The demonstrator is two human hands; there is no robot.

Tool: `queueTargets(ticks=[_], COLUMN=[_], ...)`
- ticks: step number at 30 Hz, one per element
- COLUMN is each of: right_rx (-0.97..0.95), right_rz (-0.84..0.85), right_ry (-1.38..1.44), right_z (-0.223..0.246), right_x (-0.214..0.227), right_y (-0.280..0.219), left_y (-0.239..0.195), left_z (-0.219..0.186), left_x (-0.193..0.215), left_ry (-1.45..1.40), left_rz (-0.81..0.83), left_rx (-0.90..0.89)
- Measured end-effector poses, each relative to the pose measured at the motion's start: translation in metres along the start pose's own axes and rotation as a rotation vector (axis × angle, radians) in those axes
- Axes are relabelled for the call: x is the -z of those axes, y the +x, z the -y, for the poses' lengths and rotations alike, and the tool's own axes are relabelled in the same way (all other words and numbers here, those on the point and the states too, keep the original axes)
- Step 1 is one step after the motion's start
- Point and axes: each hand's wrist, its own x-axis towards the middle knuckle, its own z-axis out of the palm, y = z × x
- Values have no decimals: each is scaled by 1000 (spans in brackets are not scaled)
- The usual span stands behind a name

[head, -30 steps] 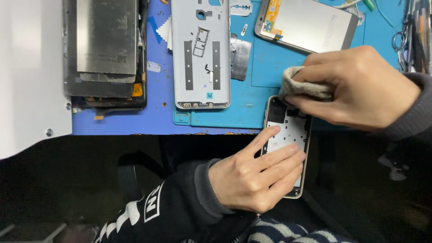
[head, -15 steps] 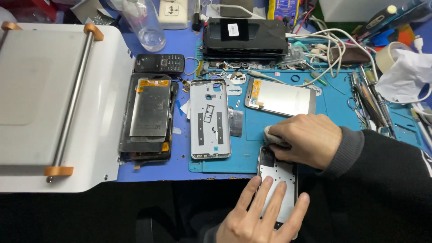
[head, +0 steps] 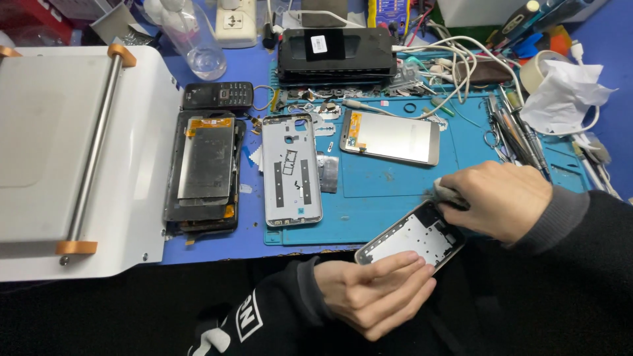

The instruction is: The recorder is cleaning and assembling internal components of a smartphone frame on a repair workbench.

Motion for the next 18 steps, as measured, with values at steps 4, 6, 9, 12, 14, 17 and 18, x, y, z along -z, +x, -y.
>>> queueTargets(ticks=[4, 6, 9, 12, 14, 17, 18], right_rx=[-91, -100, -68, -83, -37, -98, -99], right_rz=[20, 42, 52, 100, 39, 76, 92], right_ry=[35, 68, 155, 268, 288, 244, 246], right_z=[-13, -20, -31, -40, -44, -23, -29], right_x=[-5, -12, -24, -36, -40, -18, -25], right_y=[2, 10, 21, 24, 24, 16, 15], left_y=[-7, -9, -1, 16, 25, 27, 23], left_z=[7, 4, -2, -10, -11, -11, -9], left_x=[-5, -5, -5, -16, -26, -31, -31], left_ry=[22, -43, -70, -108, -25, 82, 70], left_rz=[19, 39, 107, 122, 110, 171, 176], left_rx=[-65, 25, 187, 362, 421, 375, 384])
